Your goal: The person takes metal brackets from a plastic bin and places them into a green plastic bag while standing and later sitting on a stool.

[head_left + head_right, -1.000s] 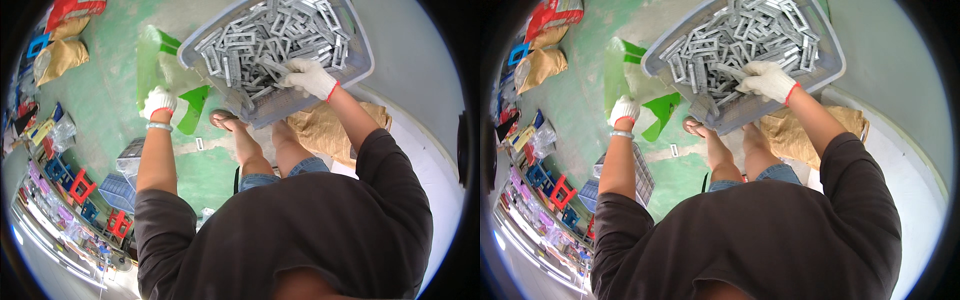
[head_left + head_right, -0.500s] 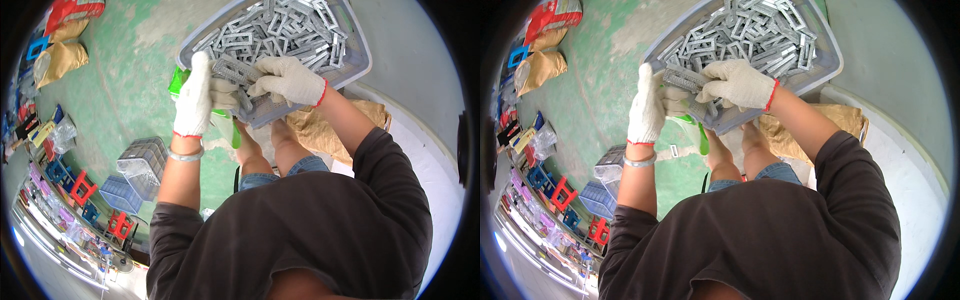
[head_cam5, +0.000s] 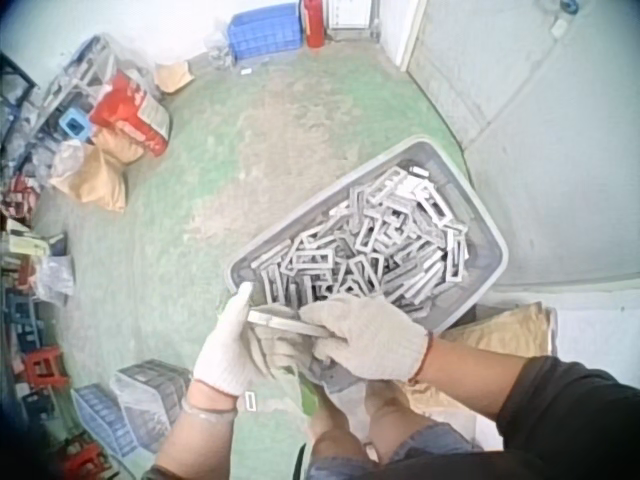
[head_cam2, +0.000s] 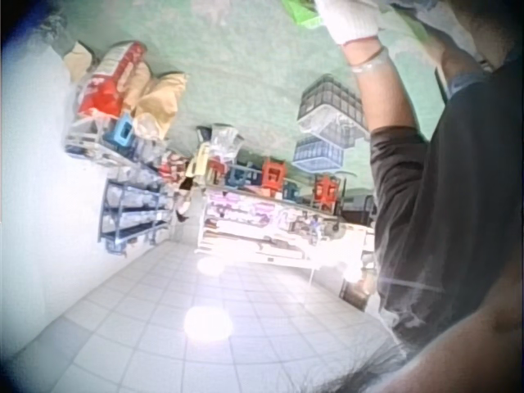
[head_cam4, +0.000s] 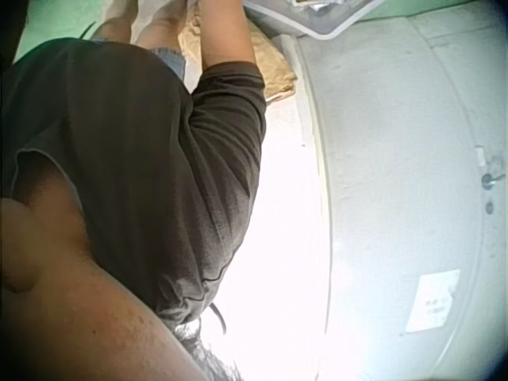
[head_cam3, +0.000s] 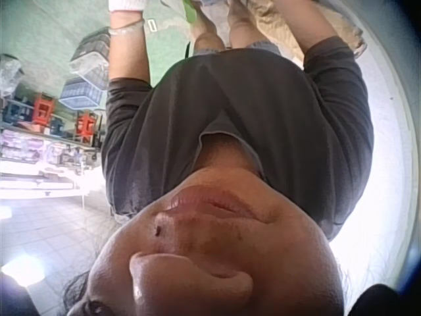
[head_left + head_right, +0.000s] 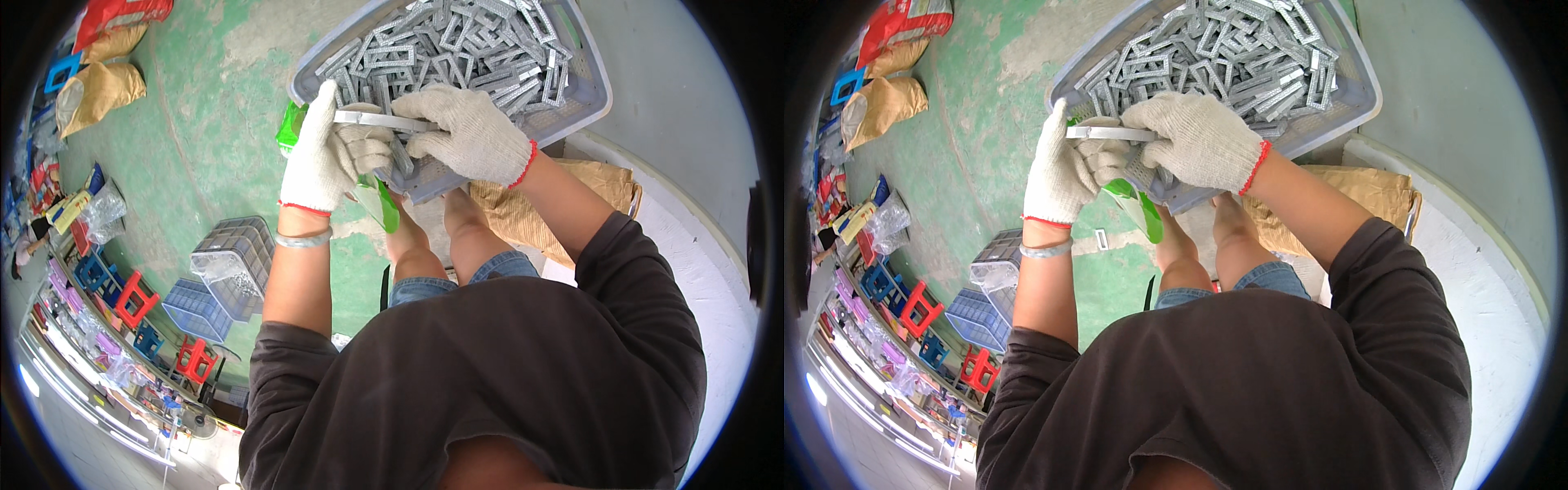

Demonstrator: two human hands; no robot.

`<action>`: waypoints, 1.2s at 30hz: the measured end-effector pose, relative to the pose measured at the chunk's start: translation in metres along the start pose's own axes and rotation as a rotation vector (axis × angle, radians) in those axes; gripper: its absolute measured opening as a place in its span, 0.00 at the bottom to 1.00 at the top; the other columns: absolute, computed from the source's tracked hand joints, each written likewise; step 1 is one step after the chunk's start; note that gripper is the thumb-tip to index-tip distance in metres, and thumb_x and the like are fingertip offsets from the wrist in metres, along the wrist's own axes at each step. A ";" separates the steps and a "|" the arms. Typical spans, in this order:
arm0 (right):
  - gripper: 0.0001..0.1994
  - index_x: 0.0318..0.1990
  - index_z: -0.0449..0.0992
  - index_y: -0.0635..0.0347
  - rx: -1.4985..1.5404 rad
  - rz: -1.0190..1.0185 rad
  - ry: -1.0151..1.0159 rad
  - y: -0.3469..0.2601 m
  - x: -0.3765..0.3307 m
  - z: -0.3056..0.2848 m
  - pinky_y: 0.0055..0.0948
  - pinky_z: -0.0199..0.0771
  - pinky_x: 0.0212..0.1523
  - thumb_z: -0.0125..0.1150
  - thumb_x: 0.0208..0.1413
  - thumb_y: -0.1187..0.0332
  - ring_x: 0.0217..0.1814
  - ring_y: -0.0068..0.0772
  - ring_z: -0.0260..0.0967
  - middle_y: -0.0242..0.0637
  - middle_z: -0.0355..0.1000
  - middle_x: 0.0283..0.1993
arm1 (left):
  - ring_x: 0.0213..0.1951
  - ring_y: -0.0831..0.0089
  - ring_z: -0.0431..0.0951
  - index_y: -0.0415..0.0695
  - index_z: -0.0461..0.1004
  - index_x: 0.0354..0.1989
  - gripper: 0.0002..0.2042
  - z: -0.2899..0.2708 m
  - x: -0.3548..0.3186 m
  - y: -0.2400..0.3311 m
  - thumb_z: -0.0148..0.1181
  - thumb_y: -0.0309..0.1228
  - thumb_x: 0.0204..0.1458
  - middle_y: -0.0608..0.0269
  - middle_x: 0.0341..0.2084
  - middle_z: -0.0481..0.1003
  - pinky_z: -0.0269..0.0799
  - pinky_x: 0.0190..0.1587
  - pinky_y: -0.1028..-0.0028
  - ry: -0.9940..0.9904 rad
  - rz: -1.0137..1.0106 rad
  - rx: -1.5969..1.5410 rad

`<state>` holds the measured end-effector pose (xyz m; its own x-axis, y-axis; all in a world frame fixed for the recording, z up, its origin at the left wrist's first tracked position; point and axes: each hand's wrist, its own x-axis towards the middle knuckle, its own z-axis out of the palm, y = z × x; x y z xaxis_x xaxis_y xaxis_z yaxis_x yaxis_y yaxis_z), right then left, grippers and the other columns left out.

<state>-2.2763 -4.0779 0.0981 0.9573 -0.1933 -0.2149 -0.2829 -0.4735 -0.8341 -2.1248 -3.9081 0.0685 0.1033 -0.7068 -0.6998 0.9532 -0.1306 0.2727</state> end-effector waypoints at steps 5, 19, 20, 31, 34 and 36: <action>0.28 0.56 0.72 0.54 0.104 -0.016 0.113 0.004 -0.003 0.003 0.36 0.76 0.51 0.64 0.41 0.74 0.50 0.43 0.74 0.43 0.72 0.51 | 0.33 0.62 0.75 0.28 0.66 0.56 0.23 -0.006 -0.009 -0.003 0.54 0.36 0.59 0.41 0.44 0.75 0.75 0.32 0.68 0.013 0.117 -0.052; 0.31 0.61 0.66 0.62 0.585 0.122 0.098 0.015 0.004 0.014 0.26 0.77 0.42 0.66 0.46 0.76 0.47 0.27 0.73 0.40 0.68 0.55 | 0.57 0.52 0.71 0.33 0.55 0.66 0.32 -0.009 -0.036 -0.020 0.53 0.15 0.48 0.42 0.56 0.68 0.72 0.57 0.57 -0.007 0.368 0.240; 0.27 0.58 0.68 0.65 0.632 0.101 0.071 0.017 0.007 0.019 0.22 0.75 0.35 0.66 0.48 0.73 0.39 0.23 0.73 0.39 0.74 0.46 | 0.57 0.53 0.71 0.33 0.55 0.67 0.32 -0.010 -0.040 -0.025 0.53 0.16 0.50 0.43 0.55 0.68 0.72 0.57 0.57 0.005 0.339 0.290; 0.22 0.51 0.74 0.66 0.457 0.703 -0.210 0.011 -0.006 0.064 0.25 0.75 0.23 0.67 0.47 0.69 0.25 0.22 0.71 0.37 0.74 0.29 | 0.58 0.46 0.70 0.27 0.55 0.64 0.57 -0.130 -0.015 -0.122 0.63 0.68 0.38 0.31 0.55 0.69 0.64 0.61 0.62 1.095 0.047 0.969; 0.21 0.48 0.76 0.67 0.343 0.679 -0.225 0.002 -0.004 0.079 0.27 0.77 0.28 0.68 0.46 0.67 0.28 0.25 0.76 0.41 0.77 0.34 | 0.57 0.43 0.71 0.30 0.65 0.58 0.49 -0.147 0.029 -0.114 0.58 0.68 0.43 0.31 0.53 0.71 0.65 0.59 0.60 1.103 -0.023 0.935; 0.21 0.46 0.77 0.66 0.264 0.683 -0.240 -0.005 -0.003 0.090 0.31 0.78 0.38 0.66 0.45 0.63 0.34 0.35 0.79 0.46 0.79 0.37 | 0.46 0.46 0.78 0.39 0.75 0.49 0.31 -0.183 0.034 -0.110 0.52 0.58 0.52 0.38 0.42 0.77 0.70 0.51 0.58 1.080 -0.081 1.043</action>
<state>-2.2725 -3.9974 0.0569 0.5707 -0.1631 -0.8048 -0.8209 -0.0897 -0.5640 -2.1740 -3.7910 -0.1061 0.6585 0.1043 -0.7453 0.3903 -0.8941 0.2196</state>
